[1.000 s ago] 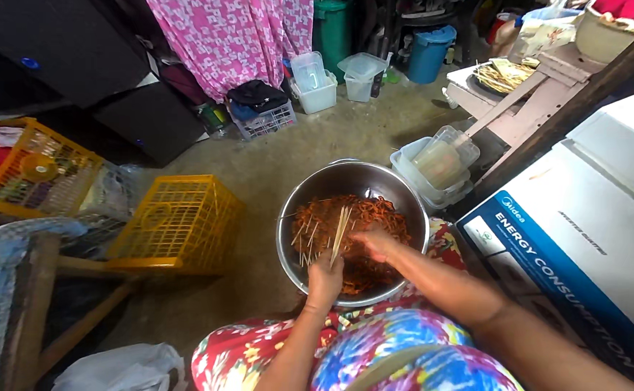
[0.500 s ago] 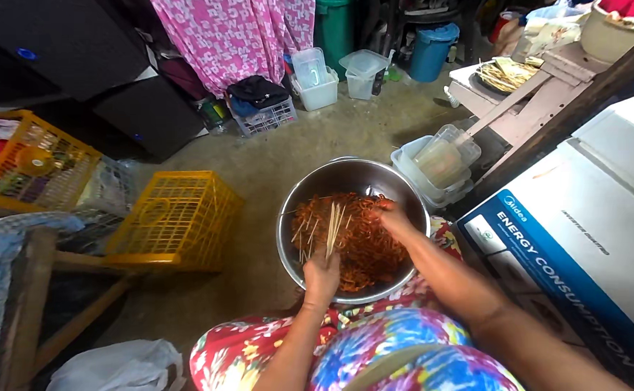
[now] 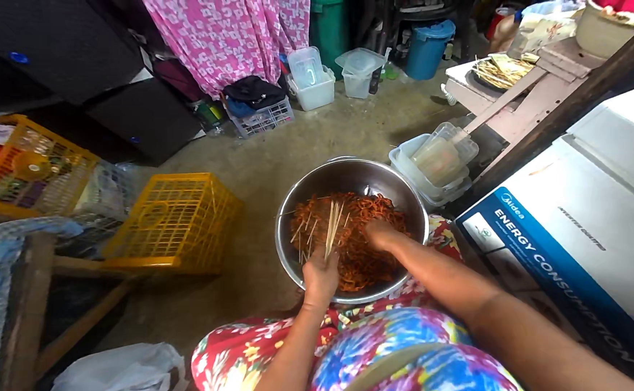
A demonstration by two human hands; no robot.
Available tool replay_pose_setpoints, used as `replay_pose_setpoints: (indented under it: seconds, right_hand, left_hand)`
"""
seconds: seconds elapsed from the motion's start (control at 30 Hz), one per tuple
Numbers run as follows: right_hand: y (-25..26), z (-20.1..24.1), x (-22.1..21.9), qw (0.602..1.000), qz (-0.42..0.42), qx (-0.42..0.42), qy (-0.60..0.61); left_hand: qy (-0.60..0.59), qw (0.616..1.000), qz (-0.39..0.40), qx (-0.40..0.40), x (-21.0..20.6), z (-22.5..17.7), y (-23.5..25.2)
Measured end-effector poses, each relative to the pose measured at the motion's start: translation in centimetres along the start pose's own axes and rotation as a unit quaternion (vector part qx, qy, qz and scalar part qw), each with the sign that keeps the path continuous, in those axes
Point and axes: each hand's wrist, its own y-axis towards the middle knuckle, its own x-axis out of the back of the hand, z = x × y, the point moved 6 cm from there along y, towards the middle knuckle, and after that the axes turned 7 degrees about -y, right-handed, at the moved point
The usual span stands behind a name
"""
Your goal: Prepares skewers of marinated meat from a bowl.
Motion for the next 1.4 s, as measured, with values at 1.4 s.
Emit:
replay_pose_setpoints:
  seconds: [1.4]
  right_hand:
    - [-0.6, -2.5, 1.9, 0.814, -0.1, 0.071, 0.568]
  left_hand:
    - [-0.073, 0.994, -0.048, -0.059, 0.2, 0.1, -0.3]
